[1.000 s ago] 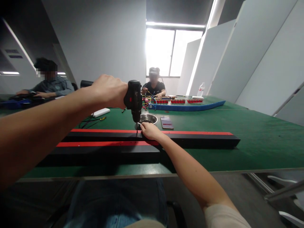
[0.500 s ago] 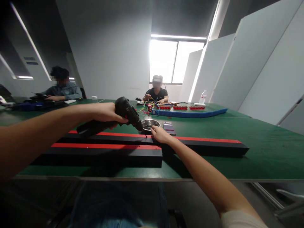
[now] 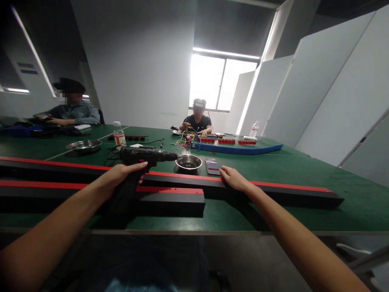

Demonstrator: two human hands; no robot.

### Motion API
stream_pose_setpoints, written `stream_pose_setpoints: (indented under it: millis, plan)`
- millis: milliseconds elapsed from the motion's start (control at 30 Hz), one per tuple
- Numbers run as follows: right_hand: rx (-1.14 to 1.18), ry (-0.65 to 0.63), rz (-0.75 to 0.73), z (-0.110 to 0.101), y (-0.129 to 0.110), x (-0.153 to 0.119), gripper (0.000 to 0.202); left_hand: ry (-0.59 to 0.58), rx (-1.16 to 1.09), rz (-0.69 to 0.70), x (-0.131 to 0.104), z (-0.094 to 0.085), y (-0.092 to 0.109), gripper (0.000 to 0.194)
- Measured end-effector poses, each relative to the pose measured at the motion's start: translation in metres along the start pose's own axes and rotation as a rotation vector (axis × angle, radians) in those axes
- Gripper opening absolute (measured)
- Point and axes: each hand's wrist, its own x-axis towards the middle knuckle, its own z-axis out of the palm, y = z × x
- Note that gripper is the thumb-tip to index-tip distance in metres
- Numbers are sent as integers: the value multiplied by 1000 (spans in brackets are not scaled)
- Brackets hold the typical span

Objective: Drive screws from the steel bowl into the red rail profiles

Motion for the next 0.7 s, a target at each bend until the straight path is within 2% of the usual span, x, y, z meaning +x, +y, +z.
stream_pose_setpoints:
  millis: [200,300,433,567,633,700]
  plan:
    - [-60,37,4,5,0,9,28,-45,-245,-73,4,-1,-21,23]
    - [-69,85,-24,12,-16,30,29,-88,-350,-56,7,-7,-27,19]
    - [-60,147,-60,28,-48,70,26,-124,-404,-66,6,-16,-32,20]
    - [-67,0,-48,47,-70,106,15,-118,-396,-47,5,-18,-35,23]
    - [-83,-46,33,56,-73,118,14,-119,-388,-28,7,-18,-36,24]
    - [-106,-26,128,61,-74,127,15,-115,-381,-8,9,-17,-36,23]
